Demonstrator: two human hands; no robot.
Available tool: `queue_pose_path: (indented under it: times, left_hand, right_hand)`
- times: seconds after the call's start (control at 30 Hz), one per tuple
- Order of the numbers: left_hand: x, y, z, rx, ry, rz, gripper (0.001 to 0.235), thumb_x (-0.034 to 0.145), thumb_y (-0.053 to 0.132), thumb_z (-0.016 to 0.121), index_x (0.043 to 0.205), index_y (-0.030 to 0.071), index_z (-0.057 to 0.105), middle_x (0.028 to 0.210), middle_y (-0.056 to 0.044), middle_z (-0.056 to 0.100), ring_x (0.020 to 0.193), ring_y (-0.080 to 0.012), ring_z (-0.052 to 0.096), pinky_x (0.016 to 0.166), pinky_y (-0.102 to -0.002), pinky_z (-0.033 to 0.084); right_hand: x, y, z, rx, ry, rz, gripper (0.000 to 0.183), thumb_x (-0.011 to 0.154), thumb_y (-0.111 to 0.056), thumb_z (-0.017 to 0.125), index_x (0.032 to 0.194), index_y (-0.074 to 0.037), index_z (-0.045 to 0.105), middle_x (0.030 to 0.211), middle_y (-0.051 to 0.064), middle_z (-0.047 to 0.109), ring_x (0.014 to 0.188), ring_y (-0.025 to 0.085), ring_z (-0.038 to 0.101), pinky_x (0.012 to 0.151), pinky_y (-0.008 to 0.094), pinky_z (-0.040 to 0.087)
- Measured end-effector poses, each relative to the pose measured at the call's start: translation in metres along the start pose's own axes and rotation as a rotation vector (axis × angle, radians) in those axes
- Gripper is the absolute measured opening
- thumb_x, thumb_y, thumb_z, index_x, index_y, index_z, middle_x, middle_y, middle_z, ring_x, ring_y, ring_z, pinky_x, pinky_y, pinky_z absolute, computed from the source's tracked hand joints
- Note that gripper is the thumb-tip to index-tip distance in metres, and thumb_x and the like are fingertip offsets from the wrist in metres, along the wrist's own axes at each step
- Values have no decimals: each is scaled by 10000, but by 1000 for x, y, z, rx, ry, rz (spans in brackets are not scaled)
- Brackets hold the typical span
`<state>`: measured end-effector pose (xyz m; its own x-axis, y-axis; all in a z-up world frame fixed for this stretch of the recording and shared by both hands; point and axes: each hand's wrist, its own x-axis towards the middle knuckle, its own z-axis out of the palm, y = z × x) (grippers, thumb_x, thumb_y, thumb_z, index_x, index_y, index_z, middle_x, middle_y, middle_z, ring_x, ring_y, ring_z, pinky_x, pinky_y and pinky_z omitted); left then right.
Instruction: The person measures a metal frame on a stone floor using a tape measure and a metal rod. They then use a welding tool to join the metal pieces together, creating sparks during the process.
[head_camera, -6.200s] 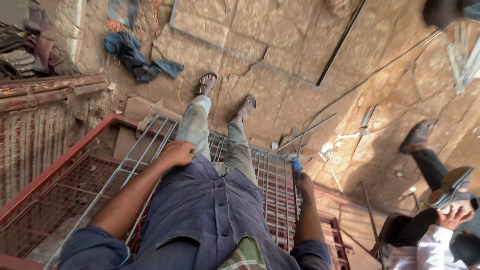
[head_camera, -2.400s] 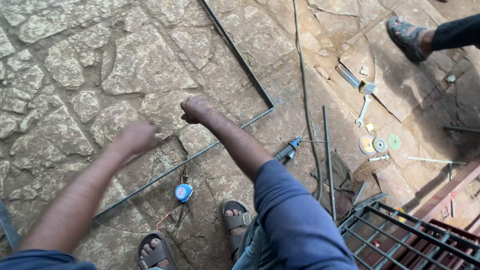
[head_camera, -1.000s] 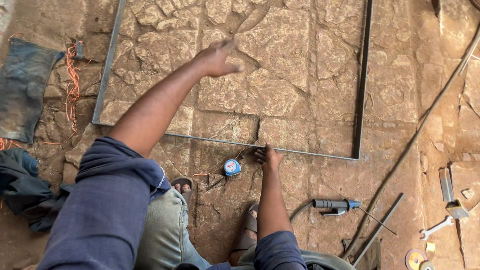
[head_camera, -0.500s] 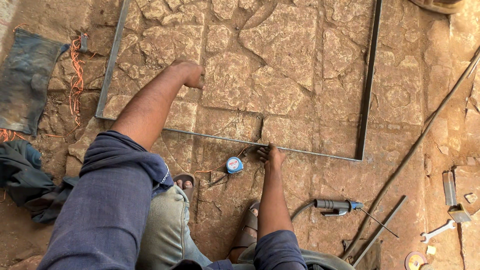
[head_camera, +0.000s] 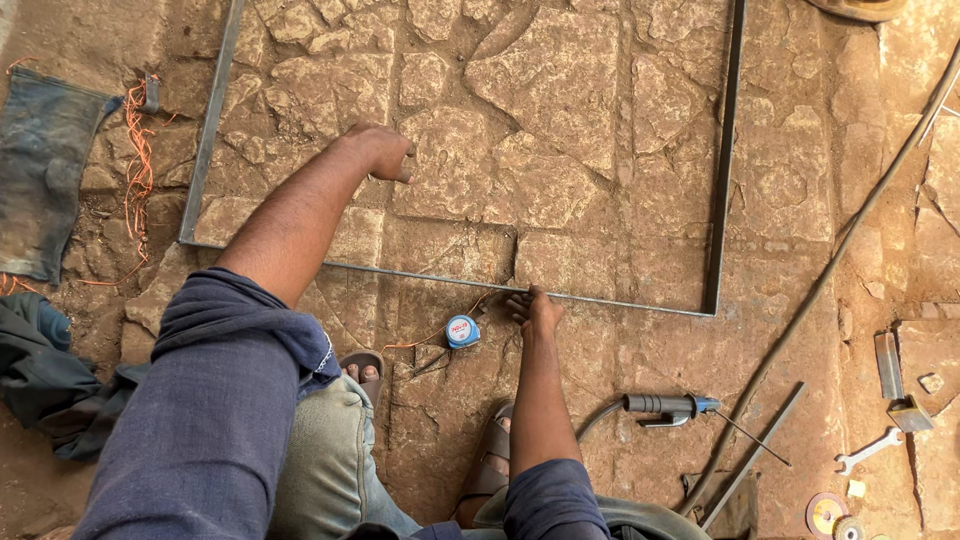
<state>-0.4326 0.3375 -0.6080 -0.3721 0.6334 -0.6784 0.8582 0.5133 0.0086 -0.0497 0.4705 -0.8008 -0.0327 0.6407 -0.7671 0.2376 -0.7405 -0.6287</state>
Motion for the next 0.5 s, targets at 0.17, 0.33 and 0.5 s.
queue_pose_path:
  times: [0.17,0.33,0.5]
  left_hand:
    - [-2,-2,2,-1,10,4,672,933,531,674,1470,153,534,1493,-172,549,1380,-318,525,1224,-621,267]
    - [-1,-2,4,-52,-6,-20,687,924,513,686,1501,183,514,1520,-168,533,1381,-326,535,1189,-557,384]
    - [4,0,5,-7,-6,-3,656,945,522,672,1443,110,565,1457,-175,600,1338,-316,581,1175,-539,412]
  right_hand:
    - [3,3,0,12,-27,-20,235,975,-130,652,1014,99,690,866,245,770,640,286,766,403,322,538]
    - [13,9,-2,34,-44,-11,236,974,-138,655,1009,94,673,855,242,770,631,292,763,395,330,516]
    - [16,10,-2,40,-54,-20,225,969,-138,666,981,86,677,846,244,768,630,302,764,403,345,528]
